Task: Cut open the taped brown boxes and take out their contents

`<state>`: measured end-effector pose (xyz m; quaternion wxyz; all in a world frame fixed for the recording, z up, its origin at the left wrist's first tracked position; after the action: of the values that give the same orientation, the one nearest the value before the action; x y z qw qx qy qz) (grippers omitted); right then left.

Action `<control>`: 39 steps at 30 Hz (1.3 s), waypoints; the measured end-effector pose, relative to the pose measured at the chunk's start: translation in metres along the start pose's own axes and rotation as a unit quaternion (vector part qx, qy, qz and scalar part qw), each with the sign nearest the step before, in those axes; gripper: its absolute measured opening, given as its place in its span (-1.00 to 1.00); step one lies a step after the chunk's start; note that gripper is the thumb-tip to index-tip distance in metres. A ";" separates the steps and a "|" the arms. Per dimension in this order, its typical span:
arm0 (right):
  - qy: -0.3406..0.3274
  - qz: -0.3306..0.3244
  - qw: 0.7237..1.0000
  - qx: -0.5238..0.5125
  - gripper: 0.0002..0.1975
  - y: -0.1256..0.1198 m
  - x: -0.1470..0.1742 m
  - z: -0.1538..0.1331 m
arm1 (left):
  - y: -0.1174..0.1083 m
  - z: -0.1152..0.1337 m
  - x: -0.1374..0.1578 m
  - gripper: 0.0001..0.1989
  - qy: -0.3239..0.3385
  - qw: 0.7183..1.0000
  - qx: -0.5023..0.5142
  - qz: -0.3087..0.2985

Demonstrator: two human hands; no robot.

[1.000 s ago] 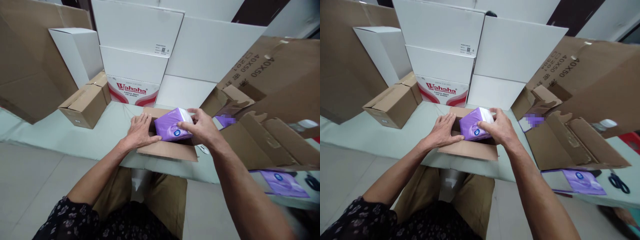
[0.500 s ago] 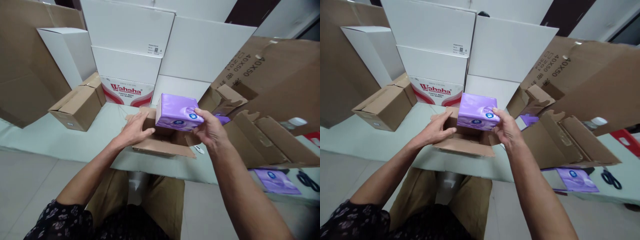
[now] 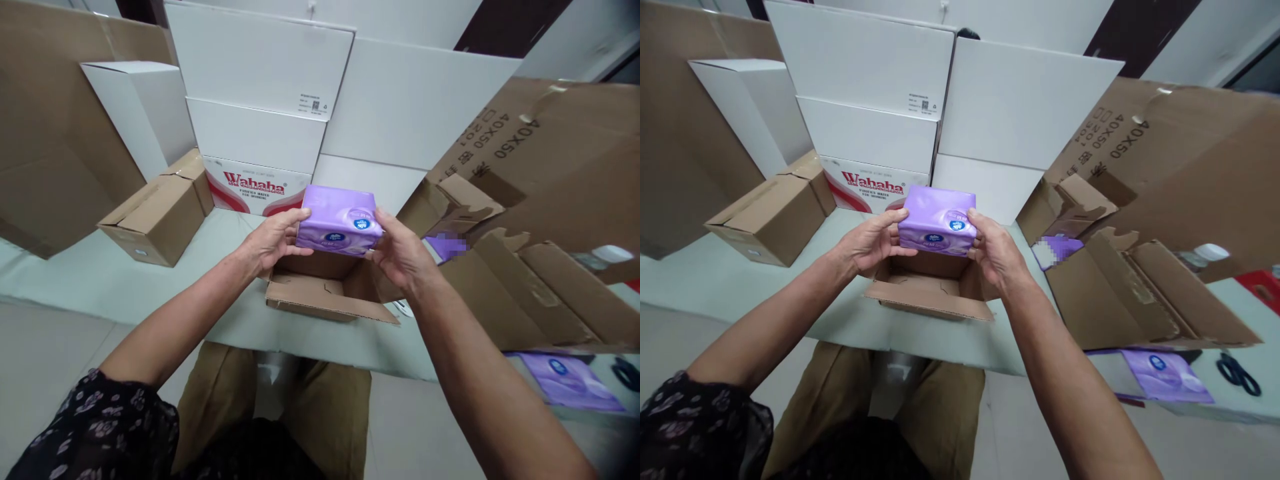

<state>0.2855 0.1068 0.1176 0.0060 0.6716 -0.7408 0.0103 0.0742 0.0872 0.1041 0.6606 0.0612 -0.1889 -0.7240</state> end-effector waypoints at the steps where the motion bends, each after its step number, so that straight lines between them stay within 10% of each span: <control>1: -0.003 -0.013 1.000 0.012 -0.49 0.001 0.000 -0.002 | -0.001 0.002 -0.003 -0.57 -0.001 1.000 0.003 0.010; 15: -0.141 -0.072 0.985 0.068 -0.30 -0.003 0.001 -0.012 | 0.006 0.022 -0.032 -0.55 0.011 0.999 -0.014 0.034; 39: -0.179 -0.023 0.981 0.070 -0.38 -0.015 -0.005 -0.008 | 0.015 0.018 -0.039 -0.51 0.000 0.999 -0.028 0.022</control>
<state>0.3004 0.1100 0.1260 -0.1739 0.6779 -0.7120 -0.0582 0.0870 0.1281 0.1200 0.6779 0.0381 -0.1697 -0.7143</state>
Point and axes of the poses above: each hand's wrist, its own x-axis away from the middle knuckle, its own y-axis out of the palm, z = x × y, the point moved 5 cm from there along -x, towards the middle knuckle, and after that the axes turned 8 degrees about z, right-handed, at the moved point
